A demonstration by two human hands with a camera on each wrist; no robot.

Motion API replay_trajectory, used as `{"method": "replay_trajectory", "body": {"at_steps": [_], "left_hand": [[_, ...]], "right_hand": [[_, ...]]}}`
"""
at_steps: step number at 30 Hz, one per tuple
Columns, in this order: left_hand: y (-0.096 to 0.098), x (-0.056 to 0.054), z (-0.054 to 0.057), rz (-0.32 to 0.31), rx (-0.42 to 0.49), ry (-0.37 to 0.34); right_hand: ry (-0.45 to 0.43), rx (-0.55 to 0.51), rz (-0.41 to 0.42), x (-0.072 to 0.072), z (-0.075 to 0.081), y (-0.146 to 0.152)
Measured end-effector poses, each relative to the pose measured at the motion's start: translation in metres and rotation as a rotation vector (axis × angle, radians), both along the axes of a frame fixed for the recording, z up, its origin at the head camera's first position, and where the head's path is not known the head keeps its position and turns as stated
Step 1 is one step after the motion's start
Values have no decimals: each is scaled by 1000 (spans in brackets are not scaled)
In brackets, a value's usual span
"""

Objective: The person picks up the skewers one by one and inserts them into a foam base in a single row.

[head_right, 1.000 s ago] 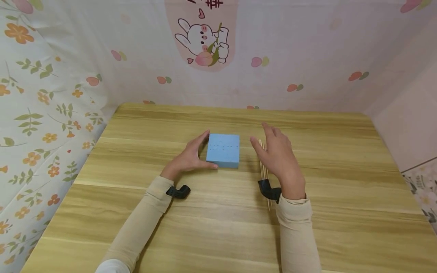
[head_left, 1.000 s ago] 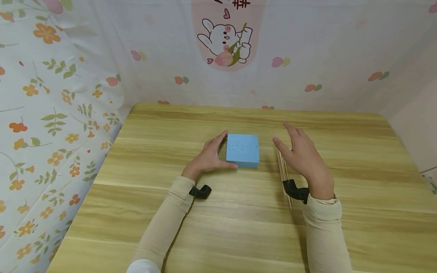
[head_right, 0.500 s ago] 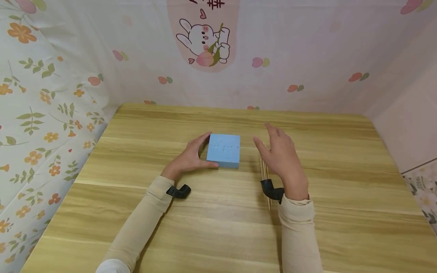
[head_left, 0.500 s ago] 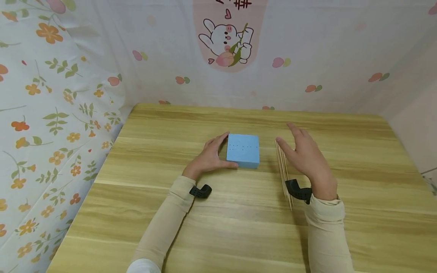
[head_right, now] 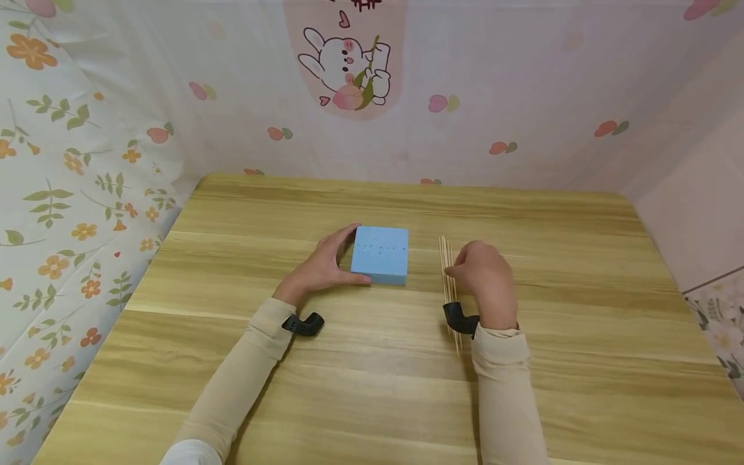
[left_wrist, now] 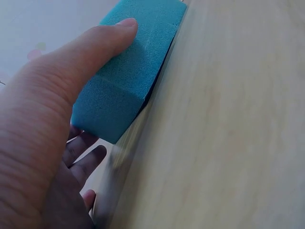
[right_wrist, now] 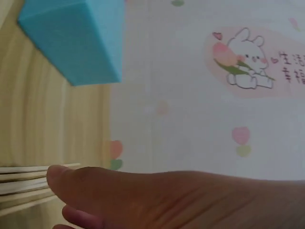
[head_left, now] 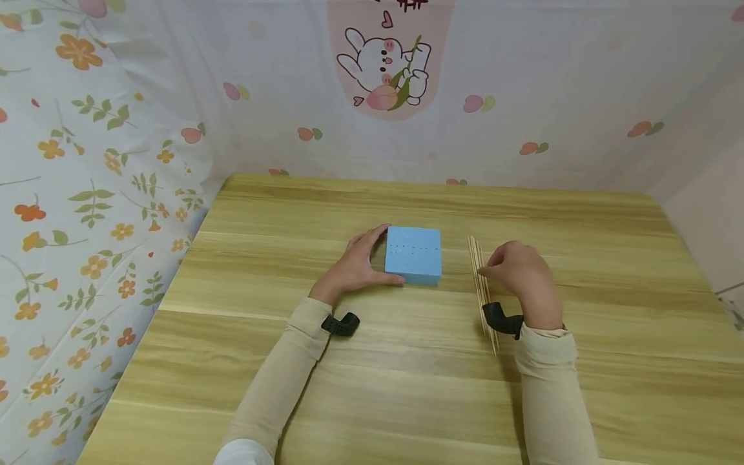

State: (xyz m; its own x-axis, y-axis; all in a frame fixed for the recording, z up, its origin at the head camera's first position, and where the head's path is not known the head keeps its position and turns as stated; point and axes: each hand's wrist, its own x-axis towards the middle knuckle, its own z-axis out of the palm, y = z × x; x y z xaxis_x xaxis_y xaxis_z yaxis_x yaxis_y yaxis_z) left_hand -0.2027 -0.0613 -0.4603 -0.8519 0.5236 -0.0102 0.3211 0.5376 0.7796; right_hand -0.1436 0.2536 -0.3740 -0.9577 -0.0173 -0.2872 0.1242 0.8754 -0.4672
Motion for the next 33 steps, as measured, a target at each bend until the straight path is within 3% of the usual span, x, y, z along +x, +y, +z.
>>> {"method": "replay_trajectory", "body": {"at_steps": [12, 33], "left_hand": [[-2, 3, -2, 6, -13, 4], [-2, -1, -1, 4, -21, 9]], "right_hand": [[-92, 96, -55, -4, -15, -13], [-81, 66, -54, -8, -17, -11]]}}
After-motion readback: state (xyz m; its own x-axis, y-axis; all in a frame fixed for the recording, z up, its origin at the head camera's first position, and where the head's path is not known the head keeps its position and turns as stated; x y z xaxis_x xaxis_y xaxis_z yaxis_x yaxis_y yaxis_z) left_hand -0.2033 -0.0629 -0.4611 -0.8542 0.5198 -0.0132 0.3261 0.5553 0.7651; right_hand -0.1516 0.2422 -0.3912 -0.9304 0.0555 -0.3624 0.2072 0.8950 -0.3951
